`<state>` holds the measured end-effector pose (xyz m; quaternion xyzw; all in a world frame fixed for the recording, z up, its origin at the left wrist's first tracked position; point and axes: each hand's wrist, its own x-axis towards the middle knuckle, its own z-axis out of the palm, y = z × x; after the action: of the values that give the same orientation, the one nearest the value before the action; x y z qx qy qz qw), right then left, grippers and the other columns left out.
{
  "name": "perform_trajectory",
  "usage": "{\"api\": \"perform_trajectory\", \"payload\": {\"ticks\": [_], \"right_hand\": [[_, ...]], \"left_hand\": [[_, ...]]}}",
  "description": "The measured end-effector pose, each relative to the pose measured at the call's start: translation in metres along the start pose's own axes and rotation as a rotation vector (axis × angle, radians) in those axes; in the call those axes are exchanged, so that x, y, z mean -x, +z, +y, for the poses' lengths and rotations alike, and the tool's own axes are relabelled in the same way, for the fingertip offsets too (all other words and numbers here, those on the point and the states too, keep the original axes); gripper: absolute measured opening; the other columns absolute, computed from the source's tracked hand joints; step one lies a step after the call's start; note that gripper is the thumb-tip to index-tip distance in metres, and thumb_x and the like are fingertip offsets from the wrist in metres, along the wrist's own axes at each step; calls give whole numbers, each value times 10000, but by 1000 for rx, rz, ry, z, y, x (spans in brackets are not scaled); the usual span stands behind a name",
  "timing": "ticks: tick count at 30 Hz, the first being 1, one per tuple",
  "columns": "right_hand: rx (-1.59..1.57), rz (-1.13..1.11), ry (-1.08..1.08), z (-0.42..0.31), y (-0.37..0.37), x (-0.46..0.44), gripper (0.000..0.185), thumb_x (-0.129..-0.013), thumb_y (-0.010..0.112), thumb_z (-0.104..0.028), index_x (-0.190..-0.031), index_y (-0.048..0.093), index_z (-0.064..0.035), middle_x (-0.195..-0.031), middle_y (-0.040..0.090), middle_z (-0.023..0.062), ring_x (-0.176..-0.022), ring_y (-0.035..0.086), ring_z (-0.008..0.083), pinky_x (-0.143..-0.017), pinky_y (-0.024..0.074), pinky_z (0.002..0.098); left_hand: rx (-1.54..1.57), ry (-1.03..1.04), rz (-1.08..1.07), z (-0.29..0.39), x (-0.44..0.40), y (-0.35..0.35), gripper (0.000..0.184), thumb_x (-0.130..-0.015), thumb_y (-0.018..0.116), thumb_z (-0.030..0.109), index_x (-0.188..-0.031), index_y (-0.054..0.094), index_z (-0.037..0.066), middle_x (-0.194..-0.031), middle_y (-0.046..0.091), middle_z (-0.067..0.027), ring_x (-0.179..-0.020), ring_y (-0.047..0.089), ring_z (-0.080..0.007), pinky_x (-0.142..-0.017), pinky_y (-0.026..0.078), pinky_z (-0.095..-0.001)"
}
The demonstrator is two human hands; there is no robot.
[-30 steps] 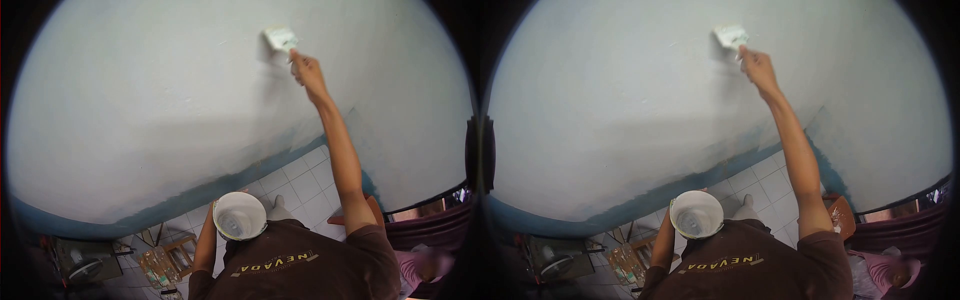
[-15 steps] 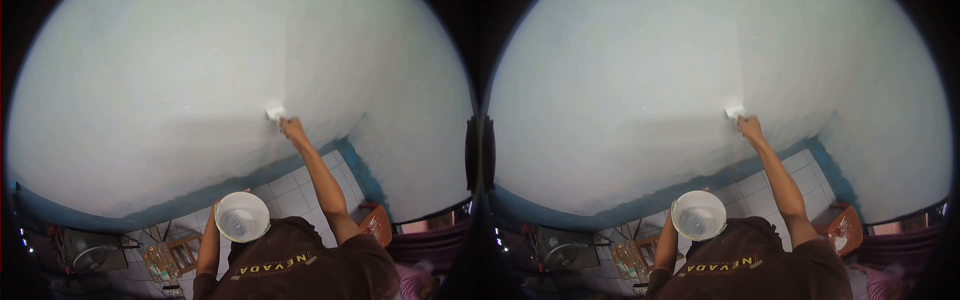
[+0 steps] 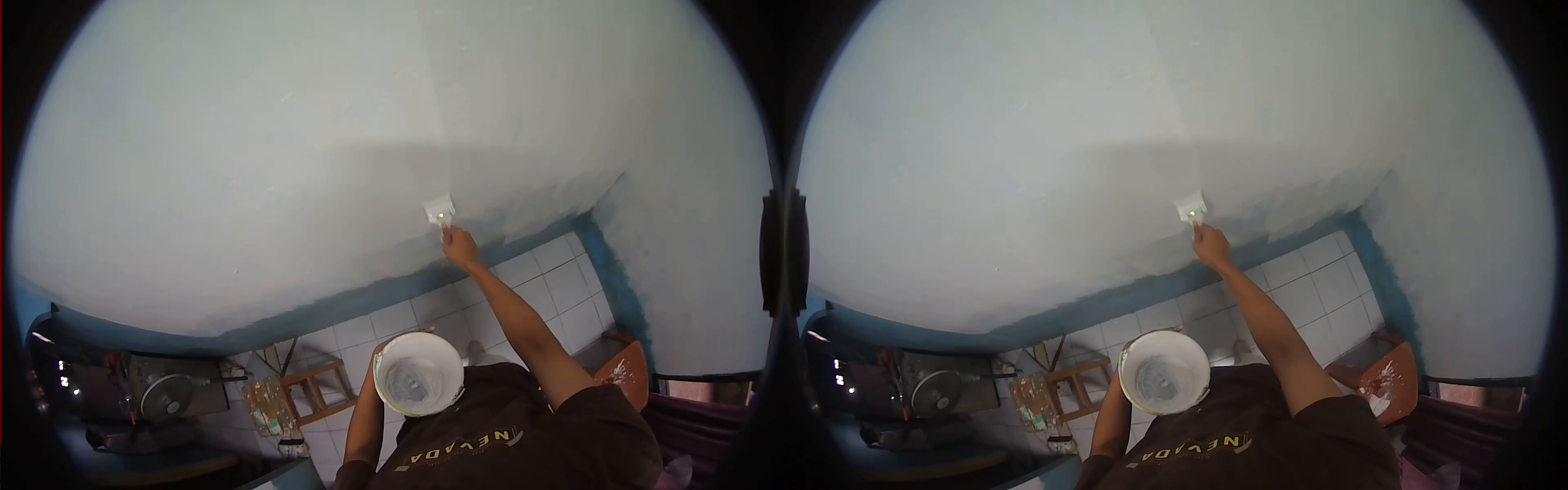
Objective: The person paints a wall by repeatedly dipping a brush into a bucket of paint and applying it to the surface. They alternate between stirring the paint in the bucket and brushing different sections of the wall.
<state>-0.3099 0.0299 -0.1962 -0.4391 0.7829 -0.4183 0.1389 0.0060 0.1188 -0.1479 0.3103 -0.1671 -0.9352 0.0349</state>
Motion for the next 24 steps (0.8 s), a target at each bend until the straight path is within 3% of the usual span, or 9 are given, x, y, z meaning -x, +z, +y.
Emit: {"api": "perform_trajectory", "payload": {"ticks": [2, 3, 5, 7, 11, 16, 21, 23, 24], "right_hand": [[-175, -354, 452, 16, 2, 12, 409, -1043, 494, -276, -841, 649, 44, -716, 686, 215, -671, 694, 389, -681, 558, 485], [-179, -364, 449, 20, 6, 8, 409, -1043, 494, -276, -841, 649, 44, -716, 686, 215, -671, 694, 389, -681, 558, 485], [-234, -212, 383, 10, 1, -14, 438, -1040, 510, -274, -804, 629, 76, -681, 676, 183, -580, 679, 310, -631, 561, 435], [-417, -260, 349, -102, -84, -29, 421, -1035, 529, -280, -807, 624, 61, -655, 666, 170, -519, 637, 279, -569, 530, 405], [-413, -44, -70, -187, -141, -39, 412, -1044, 531, -284, -785, 599, 30, -578, 592, 177, -493, 587, 322, -527, 474, 418], [-201, 59, -203, -99, -48, -38, 402, -1066, 477, -312, -872, 626, 6, -632, 602, 206, -608, 629, 408, -602, 490, 506], [55, -165, -24, 57, 26, 4, 364, -1071, 455, -287, -988, 659, 3, -845, 680, 232, -698, 674, 361, -613, 516, 476], [-278, -408, 684, 49, 11, 6, 372, -1070, 455, -274, -970, 658, 21, -879, 685, 202, -660, 668, 251, -581, 510, 408], [-277, -411, 678, 44, 6, 2, 372, -1070, 455, -274, -970, 658, 21, -879, 685, 202, -660, 668, 251, -581, 510, 408]], "left_hand": [[-27, -24, 62, 3, 9, 13, 385, -1050, 530, 207, -1410, 594, 89, -1229, 713, -107, -986, 725, -159, -880, 593, -335], [-39, -33, 88, 7, 10, 19, 379, -1047, 534, 208, -1401, 602, 88, -1216, 718, -112, -972, 729, -165, -867, 597, -335], [-57, -42, 140, 11, 11, 32, 369, -1042, 544, 211, -1382, 620, 87, -1190, 727, -121, -943, 737, -175, -840, 605, -335], [-75, -58, 194, 11, 12, 42, 360, -1037, 554, 213, -1363, 637, 85, -1165, 736, -131, -914, 745, -186, -814, 613, -334], [126, -48, 261, -12, -11, -1, 341, -1012, 595, 217, -1312, 675, 77, -1098, 749, -153, -863, 755, -226, -760, 627, -346], [-14, 73, 294, -25, -2, -13, 341, -1007, 604, 214, -1307, 676, 67, -1076, 754, -141, -852, 754, -221, -763, 627, -347], [-95, 72, 289, -21, 0, 15, 343, -1006, 607, 217, -1303, 678, 61, -1064, 754, -141, -845, 754, -220, -759, 627, -345], [-120, 85, 288, -13, -1, 26, 344, -1005, 608, 218, -1301, 678, 59, -1060, 755, -141, -841, 754, -220, -758, 627, -344], [-132, 91, 291, -10, 1, 31, 344, -1005, 609, 219, -1301, 679, 58, -1058, 755, -141, -840, 754, -220, -757, 627, -343]]}}
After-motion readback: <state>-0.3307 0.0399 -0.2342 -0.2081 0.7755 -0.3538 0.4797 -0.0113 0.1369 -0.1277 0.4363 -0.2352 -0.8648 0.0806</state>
